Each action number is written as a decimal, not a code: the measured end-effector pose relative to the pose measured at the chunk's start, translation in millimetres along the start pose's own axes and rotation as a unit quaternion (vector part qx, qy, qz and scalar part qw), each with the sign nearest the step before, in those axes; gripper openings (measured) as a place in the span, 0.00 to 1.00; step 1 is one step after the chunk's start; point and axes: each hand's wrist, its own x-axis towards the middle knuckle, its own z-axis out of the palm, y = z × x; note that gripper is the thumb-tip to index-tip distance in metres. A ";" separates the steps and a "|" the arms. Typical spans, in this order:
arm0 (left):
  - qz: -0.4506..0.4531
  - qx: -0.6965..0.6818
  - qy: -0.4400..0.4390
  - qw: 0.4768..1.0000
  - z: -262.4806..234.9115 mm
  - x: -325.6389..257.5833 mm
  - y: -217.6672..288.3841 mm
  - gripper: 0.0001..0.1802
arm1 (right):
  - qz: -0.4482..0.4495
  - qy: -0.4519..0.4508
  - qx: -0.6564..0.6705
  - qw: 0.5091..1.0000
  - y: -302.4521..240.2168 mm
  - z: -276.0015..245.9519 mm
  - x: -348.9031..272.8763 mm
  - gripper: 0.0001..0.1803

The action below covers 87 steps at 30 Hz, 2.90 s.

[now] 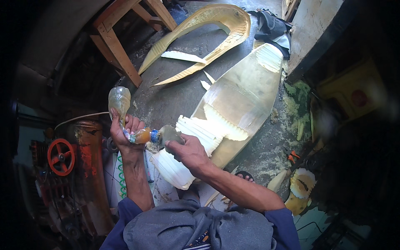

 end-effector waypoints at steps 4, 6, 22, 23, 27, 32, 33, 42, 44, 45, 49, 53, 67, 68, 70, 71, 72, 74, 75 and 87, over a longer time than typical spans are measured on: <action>0.007 0.027 0.003 1.000 5.0 -4.5 -3.5 0.30 | 0.016 -0.002 0.036 0.999 -5.1 2.9 -2.9 0.13; 0.057 0.084 0.022 0.995 6.7 -7.0 -10.9 0.29 | -0.003 -0.018 0.083 0.996 -3.4 2.8 -7.3 0.13; -0.116 0.302 0.094 0.942 -51.5 -7.3 -37.6 0.27 | -0.246 0.209 -0.577 0.750 -35.8 -183.2 135.0 0.11; -0.113 0.294 0.088 0.945 -49.4 -7.6 -34.5 0.27 | -0.236 0.119 -0.563 0.783 -32.3 -179.6 130.6 0.11; -0.095 0.288 0.068 0.951 -40.3 -9.9 -21.9 0.26 | -0.177 0.029 -0.497 0.849 -40.6 -182.1 118.7 0.16; -0.093 0.276 0.059 0.955 -30.8 -14.8 -23.1 0.26 | -0.306 0.151 -0.537 0.772 -40.6 -192.1 117.3 0.14; -0.097 0.276 0.054 0.955 -29.2 -15.1 -24.5 0.26 | -0.266 0.051 -0.557 0.785 -35.3 -191.0 112.3 0.14; -0.074 0.221 0.074 0.970 -17.2 -21.1 -30.5 0.27 | -0.333 0.172 -0.411 0.831 -26.4 -194.8 99.2 0.16; -0.059 0.202 0.065 0.975 -14.2 -20.4 -30.8 0.27 | -0.237 -0.017 -0.557 0.796 -22.4 -193.2 93.4 0.18; -0.049 0.192 0.059 0.978 -13.3 -20.1 -30.5 0.27 | -0.214 -0.043 -0.566 0.795 -17.1 -189.3 84.5 0.14; -0.035 0.163 0.008 0.986 -11.8 -17.6 -27.1 0.29 | -0.237 0.134 -0.291 0.917 5.7 -144.2 42.8 0.19; -0.025 0.089 0.008 0.996 -9.0 -11.4 -25.8 0.30 | -0.038 -0.016 -0.183 0.982 15.4 -77.3 11.6 0.24; -0.015 0.072 0.034 0.997 -2.2 -14.2 -29.6 0.28 | 0.027 -0.048 0.041 0.998 35.2 -17.0 -0.9 0.16; 0.018 0.119 0.062 0.991 2.9 -19.2 -35.5 0.27 | 0.029 -0.029 0.051 0.998 38.9 -14.9 -2.0 0.16; 0.085 0.221 0.064 0.969 11.6 -26.8 -43.7 0.25 | 0.022 -0.040 0.076 0.996 43.3 -20.7 -3.9 0.16; 0.125 0.309 0.069 0.940 15.6 -26.5 -47.5 0.26 | 0.038 -0.046 0.077 0.995 41.4 -27.8 -0.1 0.16; 0.169 0.392 0.074 0.901 17.8 -25.9 -49.7 0.27 | -0.003 -0.055 0.129 0.990 38.9 -41.1 -0.1 0.16; 0.201 0.468 0.096 0.855 18.2 -25.5 -51.6 0.28 | -0.114 -0.088 0.124 0.982 23.0 -80.3 6.0 0.18; 0.182 0.440 0.106 0.873 16.7 -26.1 -52.8 0.27 | -0.155 0.004 0.031 0.987 9.5 -103.2 18.6 0.19; 0.099 0.340 0.035 0.935 16.1 -33.5 -51.5 0.25 | -0.292 -0.066 -0.532 0.792 -7.1 -191.1 65.2 0.13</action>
